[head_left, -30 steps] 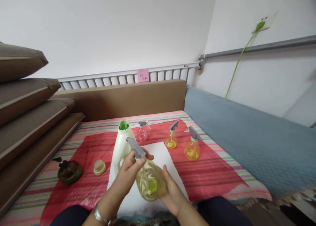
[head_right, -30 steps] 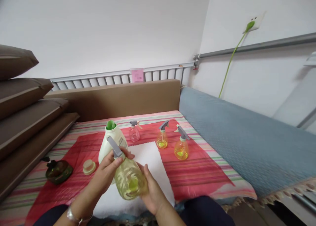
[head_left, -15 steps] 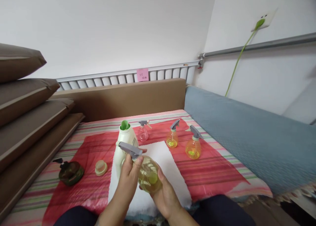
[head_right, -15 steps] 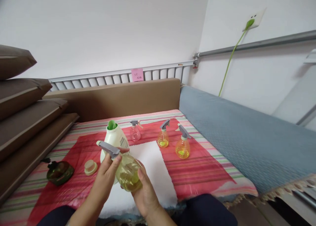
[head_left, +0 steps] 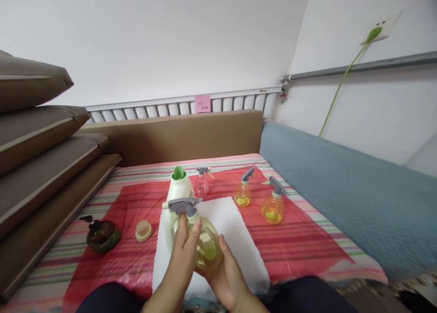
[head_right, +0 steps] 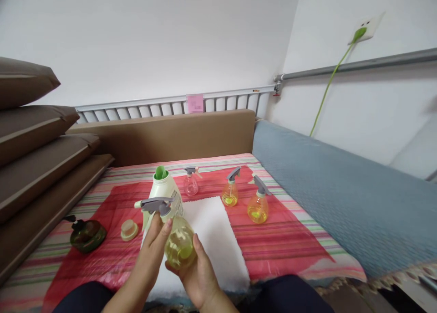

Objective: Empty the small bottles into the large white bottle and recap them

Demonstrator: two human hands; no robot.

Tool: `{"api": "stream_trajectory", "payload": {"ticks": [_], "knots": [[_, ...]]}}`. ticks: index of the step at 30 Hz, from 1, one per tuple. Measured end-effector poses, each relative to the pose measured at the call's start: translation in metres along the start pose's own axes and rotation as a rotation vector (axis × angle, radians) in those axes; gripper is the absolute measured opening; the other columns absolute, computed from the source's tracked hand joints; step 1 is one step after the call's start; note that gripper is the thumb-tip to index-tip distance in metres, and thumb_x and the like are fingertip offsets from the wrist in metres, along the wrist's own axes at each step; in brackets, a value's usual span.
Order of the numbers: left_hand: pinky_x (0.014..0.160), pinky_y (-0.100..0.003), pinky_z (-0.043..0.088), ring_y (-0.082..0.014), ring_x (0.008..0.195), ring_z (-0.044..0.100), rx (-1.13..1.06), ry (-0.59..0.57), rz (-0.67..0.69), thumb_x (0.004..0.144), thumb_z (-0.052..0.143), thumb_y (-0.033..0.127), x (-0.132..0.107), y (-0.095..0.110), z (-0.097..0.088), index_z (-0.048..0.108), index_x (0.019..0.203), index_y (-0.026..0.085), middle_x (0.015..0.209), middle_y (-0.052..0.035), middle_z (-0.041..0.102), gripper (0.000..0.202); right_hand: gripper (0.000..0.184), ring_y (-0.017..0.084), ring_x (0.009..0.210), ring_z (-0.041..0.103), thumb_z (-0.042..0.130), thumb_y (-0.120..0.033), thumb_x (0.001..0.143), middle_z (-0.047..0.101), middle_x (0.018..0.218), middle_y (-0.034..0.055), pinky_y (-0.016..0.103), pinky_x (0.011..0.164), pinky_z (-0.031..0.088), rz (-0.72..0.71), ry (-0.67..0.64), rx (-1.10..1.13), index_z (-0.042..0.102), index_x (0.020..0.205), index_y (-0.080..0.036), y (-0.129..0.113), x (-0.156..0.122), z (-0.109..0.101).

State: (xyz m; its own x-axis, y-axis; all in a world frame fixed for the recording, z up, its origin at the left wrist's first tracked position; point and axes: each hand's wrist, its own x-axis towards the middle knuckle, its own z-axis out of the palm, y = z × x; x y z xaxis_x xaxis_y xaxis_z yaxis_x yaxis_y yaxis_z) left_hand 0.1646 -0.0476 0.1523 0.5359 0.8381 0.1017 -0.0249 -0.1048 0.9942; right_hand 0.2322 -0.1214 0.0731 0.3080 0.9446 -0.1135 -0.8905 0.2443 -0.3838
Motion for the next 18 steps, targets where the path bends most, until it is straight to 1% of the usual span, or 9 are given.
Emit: {"api": "stream_trajectory", "payload": {"ticks": [2, 3, 6, 8, 10, 11, 14, 16, 18], "knots": [[0.115, -0.041, 0.014, -0.0242, 0.139, 0.022, 0.055, -0.033, -0.012, 0.081, 0.057, 0.048, -0.006, -0.006, -0.004, 0.041, 0.135, 0.022, 0.148, -0.0081, 0.034, 0.062, 0.05, 0.022, 0.098, 0.06, 0.058, -0.056, 0.08, 0.063, 0.115, 0.0091, 0.036, 0.081, 0.046, 0.025, -0.005, 0.062, 0.061, 0.115, -0.02, -0.005, 0.0, 0.0], [0.115, -0.041, 0.015, -0.024, 0.139, 0.023, 0.062, -0.06, -0.006, 0.081, 0.058, 0.048, -0.009, -0.01, -0.009, 0.041, 0.135, 0.022, 0.148, -0.0076, 0.034, 0.063, 0.05, 0.021, 0.096, 0.061, 0.056, -0.056, 0.082, 0.064, 0.114, 0.0091, 0.035, 0.08, 0.047, 0.029, -0.01, 0.09, 0.061, 0.114, -0.019, -0.008, 0.0, 0.0], [0.108, -0.041, 0.032, -0.027, 0.123, 0.048, 0.07, -0.11, 0.017, 0.078, 0.06, 0.049, -0.014, -0.024, -0.033, 0.061, 0.118, 0.021, 0.129, -0.0092, 0.058, 0.049, 0.052, 0.021, 0.09, 0.063, 0.052, -0.059, 0.083, 0.067, 0.108, 0.0093, 0.03, 0.071, 0.048, 0.073, -0.03, 0.128, 0.062, 0.111, -0.017, -0.017, -0.002, -0.001], [0.097, -0.04, 0.044, -0.0282, 0.102, 0.062, 0.065, -0.026, -0.019, 0.078, 0.058, 0.052, -0.01, -0.03, -0.053, 0.072, 0.093, 0.019, 0.102, -0.0096, 0.072, 0.039, 0.06, 0.022, 0.089, 0.064, 0.05, -0.065, 0.081, 0.067, 0.105, 0.011, 0.026, 0.064, 0.048, 0.146, -0.05, 0.121, 0.062, 0.11, -0.014, -0.021, -0.005, -0.002], [0.09, -0.039, 0.048, -0.0267, 0.091, 0.066, -0.004, 0.062, -0.037, 0.077, 0.06, 0.051, -0.003, -0.028, -0.069, 0.072, 0.084, 0.017, 0.09, -0.0086, 0.073, 0.037, 0.071, 0.023, 0.086, 0.065, 0.044, -0.071, 0.079, 0.067, 0.103, 0.0135, 0.024, 0.057, 0.047, 0.247, -0.086, 0.106, 0.062, 0.11, -0.009, -0.022, -0.007, -0.003], [0.09, -0.038, 0.047, -0.0262, 0.093, 0.065, -0.06, 0.038, -0.038, 0.077, 0.062, 0.048, 0.001, -0.025, -0.074, 0.071, 0.089, 0.018, 0.094, -0.0083, 0.073, 0.034, 0.075, 0.023, 0.084, 0.066, 0.041, -0.073, 0.079, 0.067, 0.103, 0.0143, 0.023, 0.055, 0.047, 0.294, -0.112, 0.095, 0.061, 0.111, -0.008, -0.02, -0.008, -0.005], [0.094, -0.037, 0.045, -0.0267, 0.106, 0.06, -0.182, -0.292, -0.076, 0.075, 0.068, 0.037, 0.007, -0.006, -0.079, 0.065, 0.111, 0.021, 0.112, -0.0089, 0.067, 0.039, 0.08, 0.024, 0.08, 0.067, 0.037, -0.076, 0.077, 0.067, 0.102, 0.0154, 0.024, 0.052, 0.047, 0.453, -0.211, 0.043, 0.059, 0.113, -0.009, -0.01, -0.008, -0.014], [0.094, -0.038, 0.043, -0.0275, 0.108, 0.058, -0.179, -0.51, -0.105, 0.075, 0.069, 0.032, 0.007, 0.006, -0.075, 0.062, 0.117, 0.021, 0.115, -0.01, 0.066, 0.044, 0.079, 0.025, 0.079, 0.067, 0.042, -0.076, 0.075, 0.067, 0.101, 0.0159, 0.024, 0.052, 0.048, 0.564, -0.259, -0.006, 0.06, 0.112, -0.008, -0.001, -0.005, -0.022], [0.09, -0.036, 0.044, -0.0265, 0.102, 0.06, -0.143, -0.578, -0.082, 0.073, 0.071, 0.03, 0.005, 0.012, -0.068, 0.064, 0.113, 0.02, 0.111, -0.0104, 0.067, 0.042, 0.08, 0.026, 0.075, 0.068, 0.046, -0.077, 0.071, 0.069, 0.095, 0.0159, 0.025, 0.05, 0.048, 0.629, -0.254, -0.041, 0.062, 0.107, -0.007, 0.006, -0.001, -0.03]]}}
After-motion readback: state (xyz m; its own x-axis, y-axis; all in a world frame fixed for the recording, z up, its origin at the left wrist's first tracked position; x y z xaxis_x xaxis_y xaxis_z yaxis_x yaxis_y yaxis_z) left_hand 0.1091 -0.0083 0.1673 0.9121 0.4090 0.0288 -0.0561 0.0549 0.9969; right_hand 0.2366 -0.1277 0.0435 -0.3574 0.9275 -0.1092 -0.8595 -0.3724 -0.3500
